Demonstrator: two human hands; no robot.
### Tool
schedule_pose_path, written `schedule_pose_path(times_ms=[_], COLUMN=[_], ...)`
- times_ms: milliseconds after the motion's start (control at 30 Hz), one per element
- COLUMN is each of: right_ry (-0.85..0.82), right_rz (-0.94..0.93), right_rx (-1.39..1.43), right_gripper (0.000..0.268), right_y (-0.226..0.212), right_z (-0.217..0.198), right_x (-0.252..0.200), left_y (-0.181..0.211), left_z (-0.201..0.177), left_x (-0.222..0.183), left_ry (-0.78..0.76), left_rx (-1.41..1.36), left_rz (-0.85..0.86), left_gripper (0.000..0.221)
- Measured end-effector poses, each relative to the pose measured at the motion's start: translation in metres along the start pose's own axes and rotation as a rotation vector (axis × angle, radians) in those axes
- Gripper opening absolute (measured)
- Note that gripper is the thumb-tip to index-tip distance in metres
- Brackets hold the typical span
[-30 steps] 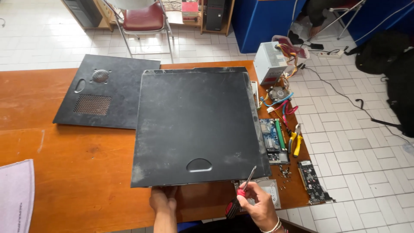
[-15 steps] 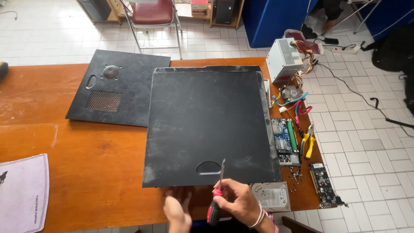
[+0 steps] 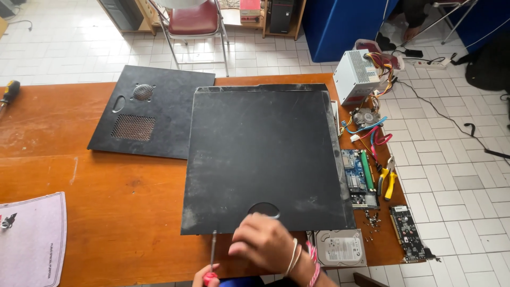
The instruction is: Using a screwdriver to remove screws and then sliding off the side panels of a desktop computer case.
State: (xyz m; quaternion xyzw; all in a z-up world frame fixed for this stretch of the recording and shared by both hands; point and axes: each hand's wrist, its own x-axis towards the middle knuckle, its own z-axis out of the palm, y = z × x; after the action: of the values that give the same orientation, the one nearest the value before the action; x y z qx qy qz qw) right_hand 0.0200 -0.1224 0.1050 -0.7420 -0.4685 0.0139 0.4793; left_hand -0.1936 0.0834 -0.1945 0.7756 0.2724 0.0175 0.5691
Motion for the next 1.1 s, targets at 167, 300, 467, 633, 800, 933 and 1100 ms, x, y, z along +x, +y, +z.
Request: schedule_pose_path(times_ms=[167, 300, 467, 633, 800, 933, 1100], right_ry=[0.110, 0.025, -0.077, -0.161, -0.183, -0.182, -0.181], right_rz=[-0.082, -0.081, 0.010, 0.063, 0.074, 0.077, 0.075], right_rx=[-0.542, -0.645, -0.786, -0.852, -0.860, -0.864, -0.859], right_gripper=[0.044, 0.060, 0.062, 0.068, 0.069, 0.070, 0.070], right_y=[0.058, 0.064, 0.066, 0.069, 0.074, 0.076, 0.077], right_z=[-0.006, -0.002, 0.005, 0.010, 0.012, 0.013, 0.013], right_x=[0.010, 0.009, 0.010, 0.010, 0.008, 0.008, 0.009], left_y=[-0.062, -0.072, -0.081, -0.048, -0.039, -0.021, -0.031], left_z=[-0.013, -0.015, -0.026, -0.025, -0.022, -0.019, -0.017], left_x=[0.014, 0.021, 0.016, 0.002, 0.001, -0.002, 0.006], left_ry=[0.216, 0.250, 0.321, 0.386, 0.437, 0.445, 0.492], left_rx=[0.007, 0.002, 0.009, 0.039, -0.010, 0.017, 0.028], left_rz=[-0.076, -0.086, -0.112, -0.088, -0.032, -0.035, 0.011], left_gripper=[0.036, 0.036, 0.036, 0.038, 0.040, 0.041, 0.038])
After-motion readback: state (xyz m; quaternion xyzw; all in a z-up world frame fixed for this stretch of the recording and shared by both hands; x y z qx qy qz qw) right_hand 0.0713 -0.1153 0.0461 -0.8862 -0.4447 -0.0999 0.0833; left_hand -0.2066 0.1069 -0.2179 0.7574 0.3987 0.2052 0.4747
